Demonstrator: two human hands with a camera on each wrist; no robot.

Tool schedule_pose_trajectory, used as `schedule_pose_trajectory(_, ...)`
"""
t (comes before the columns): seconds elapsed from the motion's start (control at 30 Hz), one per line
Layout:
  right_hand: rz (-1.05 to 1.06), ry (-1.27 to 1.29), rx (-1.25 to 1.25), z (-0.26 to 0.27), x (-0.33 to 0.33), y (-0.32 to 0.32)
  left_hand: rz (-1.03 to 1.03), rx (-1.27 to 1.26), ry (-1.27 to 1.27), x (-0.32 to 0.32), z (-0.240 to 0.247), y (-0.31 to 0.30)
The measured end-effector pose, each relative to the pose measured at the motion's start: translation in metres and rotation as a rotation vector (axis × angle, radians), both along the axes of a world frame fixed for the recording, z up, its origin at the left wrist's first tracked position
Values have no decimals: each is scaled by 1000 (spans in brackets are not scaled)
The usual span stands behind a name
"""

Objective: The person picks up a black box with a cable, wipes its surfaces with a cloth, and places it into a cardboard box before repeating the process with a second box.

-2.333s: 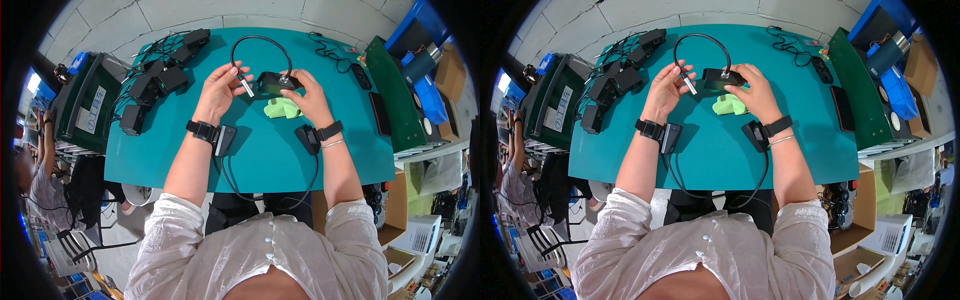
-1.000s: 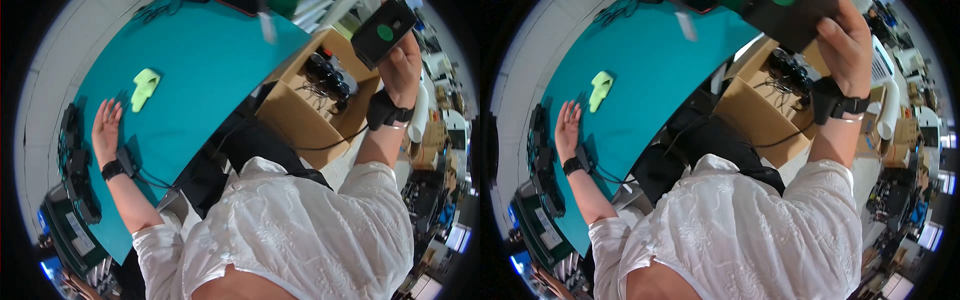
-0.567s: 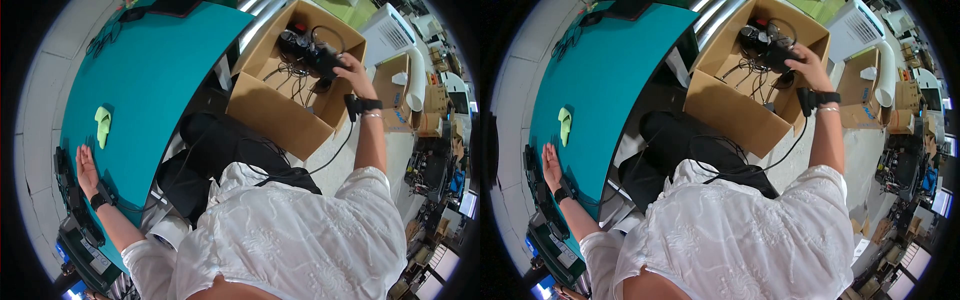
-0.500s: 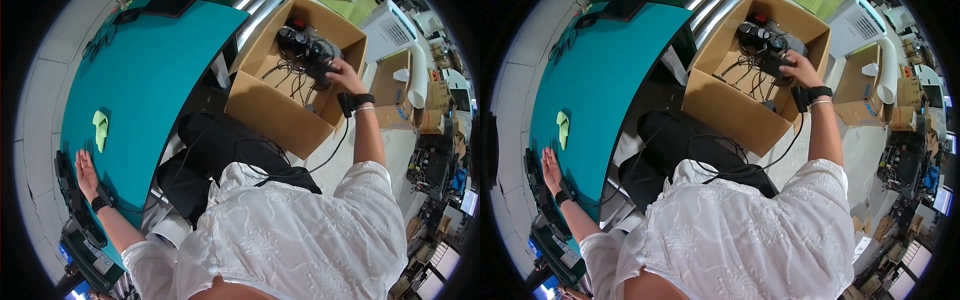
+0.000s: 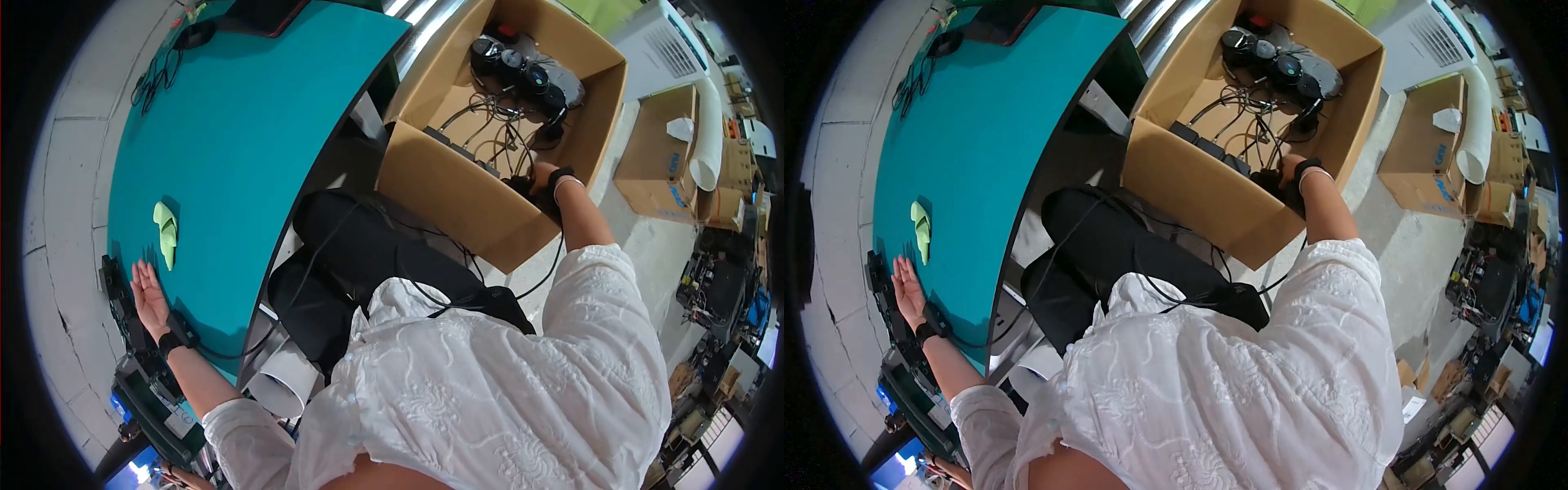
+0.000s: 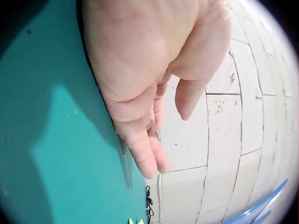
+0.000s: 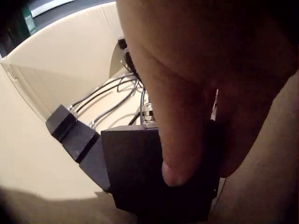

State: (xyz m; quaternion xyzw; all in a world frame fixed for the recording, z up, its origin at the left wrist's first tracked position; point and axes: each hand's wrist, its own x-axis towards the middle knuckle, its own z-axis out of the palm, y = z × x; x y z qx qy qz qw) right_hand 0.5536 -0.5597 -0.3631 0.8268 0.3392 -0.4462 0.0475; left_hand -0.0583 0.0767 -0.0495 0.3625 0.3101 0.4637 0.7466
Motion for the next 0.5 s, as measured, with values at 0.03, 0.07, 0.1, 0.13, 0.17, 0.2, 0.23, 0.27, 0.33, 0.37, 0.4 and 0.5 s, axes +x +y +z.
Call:
schedule_pose_trajectory(0.03, 21, 32, -101, -5, -1, 0, 12, 0, 7, 2, 0, -1)
schedule_pose_trajectory(0.07, 45, 63, -202, -9, -2, -2, 26, 0, 13, 0, 1, -2)
schedule_pose_trajectory(0.1, 58, 65, -199, -11, -2, -2, 39, 3, 16, -9, -2, 4)
schedule_pose_trajectory(0.13, 43, 31, -209, -12, -2, -2, -144, 3, -81, -21, -7, 14)
schedule_pose_trajectory(0.17, 21, -2, -218, -13, -2, -2, -333, 3, -177, -31, -13, 25)
schedule_pose_trajectory(0.2, -4, -38, -226, -15, -1, -2, -331, 8, -177, -29, -13, 25)
schedule_pose_trajectory(0.23, -26, -73, -232, -16, 0, -2, -303, 5, -171, -29, -13, 23)
schedule_pose_trajectory(0.27, -47, -107, -239, -17, 1, -1, -273, 0, -164, -29, -13, 21)
schedule_pose_trajectory(0.33, -75, -177, -249, -16, 2, 0, -204, 15, -151, -18, -7, 10)
schedule_pose_trajectory(0.37, -79, -215, -250, -17, 2, 0, -85, -6, -99, -3, 1, -2)
schedule_pose_trajectory(0.4, -74, -252, -246, -17, 3, 0, 44, -24, -48, 8, 5, -14)
schedule_pose_trajectory(0.5, -16, -352, -205, -21, 5, -5, 42, -3, 22, 15, 10, -22)
